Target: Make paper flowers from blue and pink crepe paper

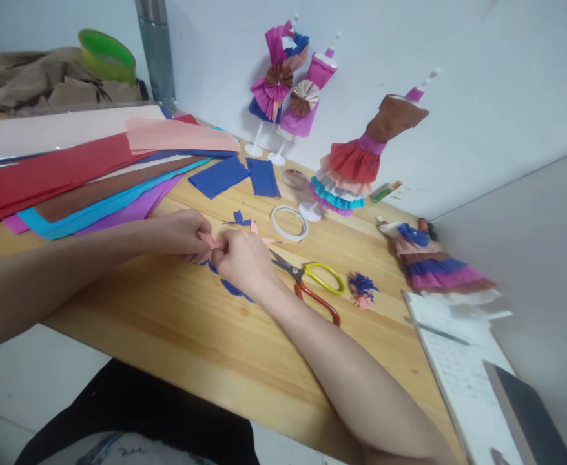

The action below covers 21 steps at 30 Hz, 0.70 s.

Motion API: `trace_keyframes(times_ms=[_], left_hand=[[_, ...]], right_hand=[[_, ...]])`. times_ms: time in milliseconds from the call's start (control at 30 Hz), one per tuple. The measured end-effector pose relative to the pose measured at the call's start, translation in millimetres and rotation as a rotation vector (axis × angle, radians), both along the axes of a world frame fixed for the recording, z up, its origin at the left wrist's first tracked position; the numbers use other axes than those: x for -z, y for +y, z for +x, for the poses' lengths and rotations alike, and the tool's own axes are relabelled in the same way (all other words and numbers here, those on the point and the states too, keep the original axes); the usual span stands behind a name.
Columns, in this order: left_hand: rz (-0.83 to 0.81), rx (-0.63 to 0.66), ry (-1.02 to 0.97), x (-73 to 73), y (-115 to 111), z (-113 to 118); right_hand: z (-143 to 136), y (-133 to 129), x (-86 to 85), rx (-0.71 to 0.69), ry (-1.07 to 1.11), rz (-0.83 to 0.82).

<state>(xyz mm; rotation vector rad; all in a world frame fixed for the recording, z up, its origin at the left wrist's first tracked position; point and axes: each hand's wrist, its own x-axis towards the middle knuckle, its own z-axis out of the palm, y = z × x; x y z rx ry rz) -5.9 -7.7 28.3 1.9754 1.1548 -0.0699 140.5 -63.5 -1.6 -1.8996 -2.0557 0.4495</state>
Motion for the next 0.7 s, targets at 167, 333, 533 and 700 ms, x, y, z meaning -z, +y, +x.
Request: trace_keyframes(times_ms=[167,333,533,700], left_hand=[[0.037,0.016,0.005,2.8,0,0],[0.068,0.029,0.001,6.0,2,-2],[0.092,0.024,0.048,4.0,1,-1],[0.094,0.054,0.02,5.9,3,-1]], right_hand=[[-1,0,-1.2,0.007,0.015,-0.018],[1,1,-2.7,0.005,0.086,-0.042],[9,2,-2.2,0.026,0.211,0.087],[10,-3,-0.5,-0.152,0.259,0.301]])
